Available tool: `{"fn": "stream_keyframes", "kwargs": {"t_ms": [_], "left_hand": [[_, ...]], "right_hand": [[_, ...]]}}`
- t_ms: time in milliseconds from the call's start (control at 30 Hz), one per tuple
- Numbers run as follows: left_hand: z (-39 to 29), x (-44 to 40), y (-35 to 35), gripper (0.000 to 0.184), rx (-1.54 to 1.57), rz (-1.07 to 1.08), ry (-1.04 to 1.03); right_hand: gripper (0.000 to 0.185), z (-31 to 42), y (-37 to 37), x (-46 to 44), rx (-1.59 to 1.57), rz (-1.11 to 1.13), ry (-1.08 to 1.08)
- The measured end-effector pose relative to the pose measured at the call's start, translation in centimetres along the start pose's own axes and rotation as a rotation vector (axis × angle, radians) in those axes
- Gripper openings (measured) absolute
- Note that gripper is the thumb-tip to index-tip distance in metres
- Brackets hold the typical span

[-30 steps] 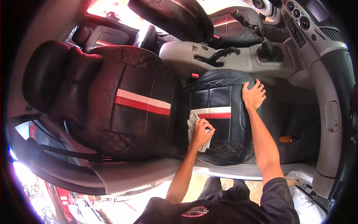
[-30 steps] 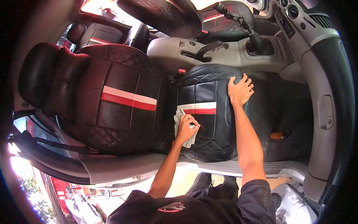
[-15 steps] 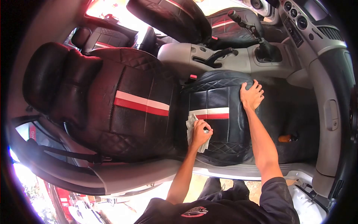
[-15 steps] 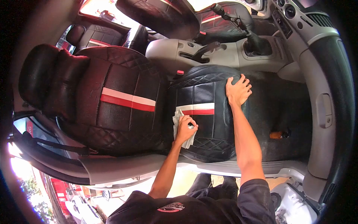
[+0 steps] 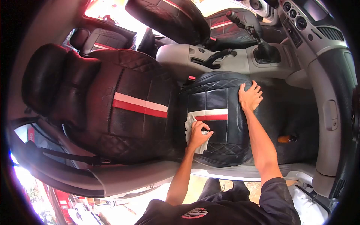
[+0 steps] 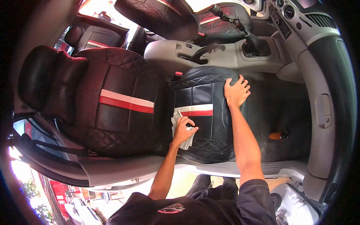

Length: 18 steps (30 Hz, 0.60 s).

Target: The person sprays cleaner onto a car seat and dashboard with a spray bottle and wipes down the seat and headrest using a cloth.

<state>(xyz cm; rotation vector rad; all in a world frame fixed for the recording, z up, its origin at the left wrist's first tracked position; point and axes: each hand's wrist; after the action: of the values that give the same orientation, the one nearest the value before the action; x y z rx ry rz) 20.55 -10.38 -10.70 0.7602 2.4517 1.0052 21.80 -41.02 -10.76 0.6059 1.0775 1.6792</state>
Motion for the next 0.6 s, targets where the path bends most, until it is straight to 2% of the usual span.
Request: {"fn": "stream_keyframes", "kwargs": {"t_ms": [600], "left_hand": [[0.9,-0.2,-0.5,0.022,-0.016,-0.046,-0.052]], "right_hand": [[0.062,-0.1,-0.1,0.1,-0.012,-0.022,0.008]]}}
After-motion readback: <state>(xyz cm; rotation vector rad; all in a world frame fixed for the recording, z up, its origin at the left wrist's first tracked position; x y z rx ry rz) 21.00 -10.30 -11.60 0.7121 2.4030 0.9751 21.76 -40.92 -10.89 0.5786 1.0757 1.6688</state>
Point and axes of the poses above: each hand's wrist, its own x-axis away from the middle knuckle, its own y-axis out of the back of the hand, z = x × y
